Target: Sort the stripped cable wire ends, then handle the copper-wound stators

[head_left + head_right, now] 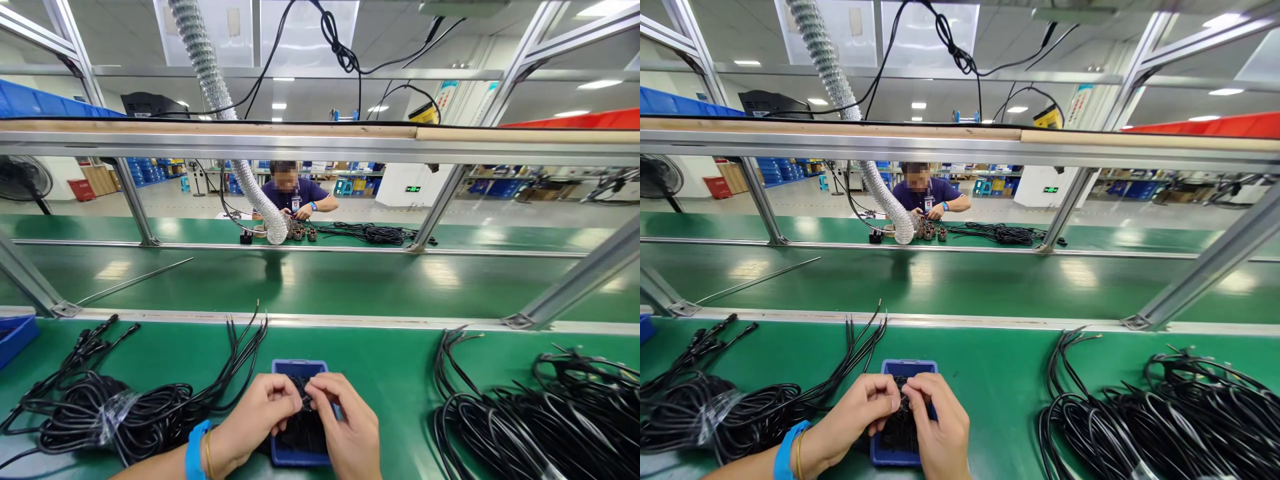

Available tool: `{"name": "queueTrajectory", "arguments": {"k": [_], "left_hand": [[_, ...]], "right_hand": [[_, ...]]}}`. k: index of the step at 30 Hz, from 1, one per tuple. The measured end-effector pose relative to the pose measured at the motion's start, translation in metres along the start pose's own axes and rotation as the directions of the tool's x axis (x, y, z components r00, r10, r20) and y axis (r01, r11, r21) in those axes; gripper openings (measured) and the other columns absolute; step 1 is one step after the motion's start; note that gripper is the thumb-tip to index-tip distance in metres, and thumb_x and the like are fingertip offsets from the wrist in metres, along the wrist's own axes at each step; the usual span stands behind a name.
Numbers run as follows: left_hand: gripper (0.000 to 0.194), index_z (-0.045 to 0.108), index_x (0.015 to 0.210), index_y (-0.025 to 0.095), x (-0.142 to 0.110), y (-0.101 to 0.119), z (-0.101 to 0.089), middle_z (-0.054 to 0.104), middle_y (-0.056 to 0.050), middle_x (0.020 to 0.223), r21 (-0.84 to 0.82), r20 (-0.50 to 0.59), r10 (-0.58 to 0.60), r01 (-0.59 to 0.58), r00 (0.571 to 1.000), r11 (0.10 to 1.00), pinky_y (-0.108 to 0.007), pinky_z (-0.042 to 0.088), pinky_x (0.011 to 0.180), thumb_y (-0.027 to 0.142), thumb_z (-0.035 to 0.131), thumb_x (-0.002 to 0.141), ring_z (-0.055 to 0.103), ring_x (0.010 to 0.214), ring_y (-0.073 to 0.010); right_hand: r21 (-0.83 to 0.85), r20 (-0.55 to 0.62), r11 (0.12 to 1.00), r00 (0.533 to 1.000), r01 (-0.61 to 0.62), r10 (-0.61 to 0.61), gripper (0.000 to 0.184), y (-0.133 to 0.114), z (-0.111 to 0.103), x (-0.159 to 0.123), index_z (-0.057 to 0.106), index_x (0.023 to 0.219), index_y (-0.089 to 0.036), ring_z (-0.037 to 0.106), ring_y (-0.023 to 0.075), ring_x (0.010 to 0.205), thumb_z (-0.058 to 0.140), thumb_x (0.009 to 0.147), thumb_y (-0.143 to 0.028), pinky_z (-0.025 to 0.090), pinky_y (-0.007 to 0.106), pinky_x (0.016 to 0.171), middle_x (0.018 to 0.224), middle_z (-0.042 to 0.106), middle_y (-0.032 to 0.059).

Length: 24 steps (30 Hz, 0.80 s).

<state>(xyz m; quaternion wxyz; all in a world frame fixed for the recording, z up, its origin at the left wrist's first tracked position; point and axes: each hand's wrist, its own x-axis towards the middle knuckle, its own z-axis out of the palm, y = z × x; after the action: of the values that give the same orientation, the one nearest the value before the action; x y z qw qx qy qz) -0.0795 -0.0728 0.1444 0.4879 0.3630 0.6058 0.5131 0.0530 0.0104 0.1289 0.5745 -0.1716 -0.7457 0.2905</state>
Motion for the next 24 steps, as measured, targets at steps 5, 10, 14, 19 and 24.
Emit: {"name": "queueTrajectory", "arguments": {"k": [5, 10, 14, 19, 24], "left_hand": [[0.029, 0.057, 0.068, 0.017, -0.001, -0.001, 0.001, 0.045, 0.005, 0.058, -0.014, 0.005, -0.001, 0.001, 1.0, 1.0, -0.021, 0.029, 0.045, 0.045, 0.067, 0.072, 0.043, 0.051, -0.0095], [0.034, 0.058, 0.077, 0.016, 0.0, -0.003, 0.0, 0.046, 0.005, 0.061, -0.028, 0.015, 0.009, -0.008, 1.0, 1.0, -0.022, 0.03, 0.048, 0.048, 0.069, 0.073, 0.043, 0.054, -0.01], [0.022, 0.057, 0.083, 0.017, -0.002, -0.002, -0.001, 0.049, 0.004, 0.068, -0.124, -0.011, 0.04, -0.041, 0.999, 0.991, -0.023, 0.036, 0.057, 0.035, 0.064, 0.075, 0.045, 0.063, -0.0114], [0.02, 0.053, 0.084, 0.018, -0.006, 0.0, -0.002, 0.052, 0.001, 0.079, -0.107, -0.103, 0.149, -0.159, 0.984, 0.981, -0.026, 0.041, 0.069, 0.023, 0.064, 0.069, 0.048, 0.076, -0.014], [0.015, 0.05, 0.076, 0.018, -0.004, -0.006, 0.0, 0.053, 0.0, 0.078, -0.032, -0.105, 0.174, -0.178, 0.979, 0.984, -0.027, 0.041, 0.07, 0.016, 0.061, 0.065, 0.05, 0.077, -0.0147]], "right_hand": [[-0.001, 0.019, 1.0, 0.999, 0.03, -0.03, 0.011, 0.001, 0.003, -0.002, 0.071, 0.085, -0.021, 0.069, 0.0136, 0.063, 0.064, 0.094, -0.021, 0.057, 0.02, 0.059, 0.073, 0.072, 0.0014], [-0.032, 0.063, 0.999, 0.998, 0.019, -0.017, 0.011, 0.004, 0.001, 0.0, 0.072, 0.082, -0.021, 0.064, 0.012, 0.054, 0.066, 0.091, -0.02, 0.054, 0.019, 0.053, 0.067, 0.07, -0.0008], [0.056, 0.254, 0.996, 0.966, -0.066, 0.05, 0.015, 0.006, -0.01, 0.005, 0.074, 0.087, -0.023, 0.069, 0.0134, 0.061, 0.062, 0.092, -0.018, 0.056, 0.019, 0.058, 0.073, 0.073, -0.0002], [0.097, 0.407, 0.961, 0.891, -0.259, 0.199, 0.011, 0.014, -0.014, 0.003, 0.074, 0.087, -0.021, 0.071, 0.0163, 0.067, 0.062, 0.087, -0.019, 0.058, 0.019, 0.057, 0.081, 0.074, 0.0045], [0.086, 0.409, 0.94, 0.872, -0.332, 0.27, 0.013, 0.022, -0.005, -0.005, 0.074, 0.083, -0.02, 0.07, 0.017, 0.064, 0.061, 0.086, -0.022, 0.058, 0.021, 0.057, 0.078, 0.074, 0.0052]]}}
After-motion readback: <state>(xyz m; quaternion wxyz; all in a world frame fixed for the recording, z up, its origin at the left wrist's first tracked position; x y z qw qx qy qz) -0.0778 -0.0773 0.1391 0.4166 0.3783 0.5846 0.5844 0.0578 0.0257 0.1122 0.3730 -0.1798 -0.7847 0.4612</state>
